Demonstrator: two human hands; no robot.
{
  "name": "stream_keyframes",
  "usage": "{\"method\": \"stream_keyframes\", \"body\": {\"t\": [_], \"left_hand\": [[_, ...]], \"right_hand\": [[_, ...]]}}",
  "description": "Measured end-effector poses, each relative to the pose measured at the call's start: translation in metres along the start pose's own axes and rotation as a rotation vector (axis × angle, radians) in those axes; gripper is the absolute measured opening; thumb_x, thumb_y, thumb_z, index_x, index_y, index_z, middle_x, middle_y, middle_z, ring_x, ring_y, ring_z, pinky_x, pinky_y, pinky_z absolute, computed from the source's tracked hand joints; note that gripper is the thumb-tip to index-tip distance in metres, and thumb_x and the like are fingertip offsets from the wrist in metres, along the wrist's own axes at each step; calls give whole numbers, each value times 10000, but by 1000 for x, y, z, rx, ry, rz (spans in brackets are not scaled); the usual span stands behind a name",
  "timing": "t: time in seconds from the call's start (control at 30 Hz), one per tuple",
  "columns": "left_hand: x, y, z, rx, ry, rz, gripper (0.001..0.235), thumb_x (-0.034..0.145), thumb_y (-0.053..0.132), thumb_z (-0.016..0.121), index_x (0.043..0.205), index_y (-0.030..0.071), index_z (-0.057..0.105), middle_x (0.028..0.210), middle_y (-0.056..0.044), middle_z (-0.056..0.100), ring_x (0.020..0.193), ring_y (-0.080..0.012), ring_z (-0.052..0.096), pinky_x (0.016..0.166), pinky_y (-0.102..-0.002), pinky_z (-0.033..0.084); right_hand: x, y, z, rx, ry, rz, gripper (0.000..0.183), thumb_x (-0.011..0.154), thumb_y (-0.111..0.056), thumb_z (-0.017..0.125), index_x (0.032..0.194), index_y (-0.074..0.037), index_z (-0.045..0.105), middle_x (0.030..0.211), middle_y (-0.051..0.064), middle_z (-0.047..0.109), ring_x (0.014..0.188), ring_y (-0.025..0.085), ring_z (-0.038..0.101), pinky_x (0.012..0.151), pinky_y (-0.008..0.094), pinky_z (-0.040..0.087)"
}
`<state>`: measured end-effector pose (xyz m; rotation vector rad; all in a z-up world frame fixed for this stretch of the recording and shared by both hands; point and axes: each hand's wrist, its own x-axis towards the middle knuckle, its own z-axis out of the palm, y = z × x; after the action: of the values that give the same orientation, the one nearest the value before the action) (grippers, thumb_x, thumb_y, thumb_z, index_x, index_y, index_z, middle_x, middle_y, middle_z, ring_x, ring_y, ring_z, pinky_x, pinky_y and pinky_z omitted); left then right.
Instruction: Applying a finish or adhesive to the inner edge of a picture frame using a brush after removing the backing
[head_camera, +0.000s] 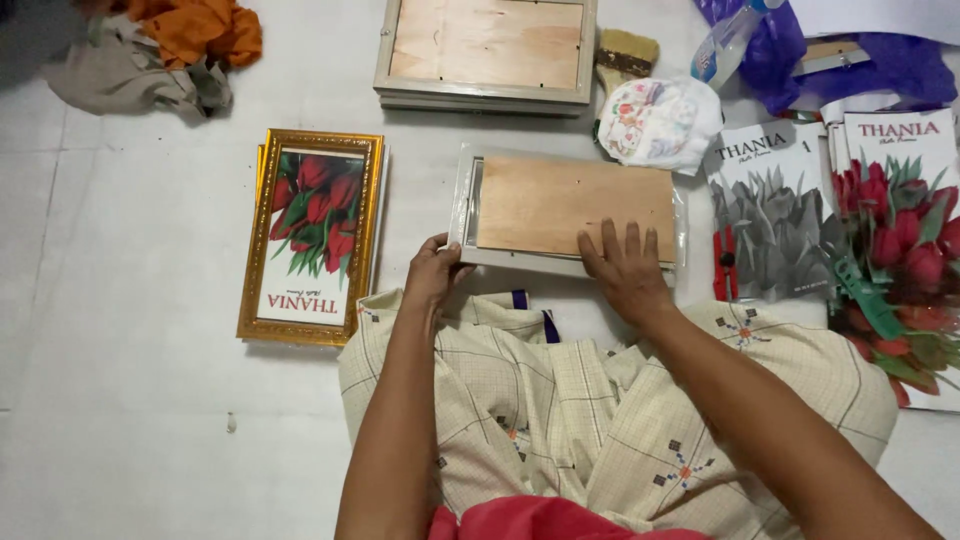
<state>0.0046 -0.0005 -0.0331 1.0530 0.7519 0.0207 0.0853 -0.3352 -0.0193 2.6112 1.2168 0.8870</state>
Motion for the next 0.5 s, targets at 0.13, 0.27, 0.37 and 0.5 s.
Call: {"method": "stream_keyframes", "body": {"t": [0.13, 0.27, 0.37, 0.5], "left_hand": [[21, -16, -13, 164, 89, -19, 423, 964, 181, 710, 1346, 32, 609, 986, -155, 670, 952, -283, 709, 815, -416, 676], [49, -45, -36, 885, 226, 29, 472, 822, 544, 751, 1210, 276, 760, 996, -1, 772, 994, -229, 745, 802, -417, 612], [31, -31, -25, 966, 207, 86, 446, 834, 442, 708, 1188, 181, 777, 1046, -82, 774, 1048, -321, 729, 848, -480, 607], [21, -24, -16, 1130, 200, 150, 447, 850, 406, 705, 1192, 126, 769, 1073, -130, 769, 1078, -381, 712, 872, -526, 603]], "right_hand": [[-2, 3, 9, 56, -82, 5, 522, 941, -267, 621, 1449, -198, 519, 1294, 217, 617, 1134, 497, 648, 924, 654, 499], [-2, 11, 11, 223, -321, 36, 777, 801, -330, 760, 1509, -202, 467, 1371, 230, 581, 1211, 502, 600, 982, 649, 460], [4, 15, -1, 292, -570, 56, 944, 721, -426, 866, 1525, -215, 419, 1453, 205, 528, 1308, 452, 538, 1060, 609, 415], [18, 18, -27, 420, -706, 122, 823, 792, -512, 811, 1473, -205, 467, 1480, 186, 487, 1347, 416, 516, 1061, 570, 439]]}}
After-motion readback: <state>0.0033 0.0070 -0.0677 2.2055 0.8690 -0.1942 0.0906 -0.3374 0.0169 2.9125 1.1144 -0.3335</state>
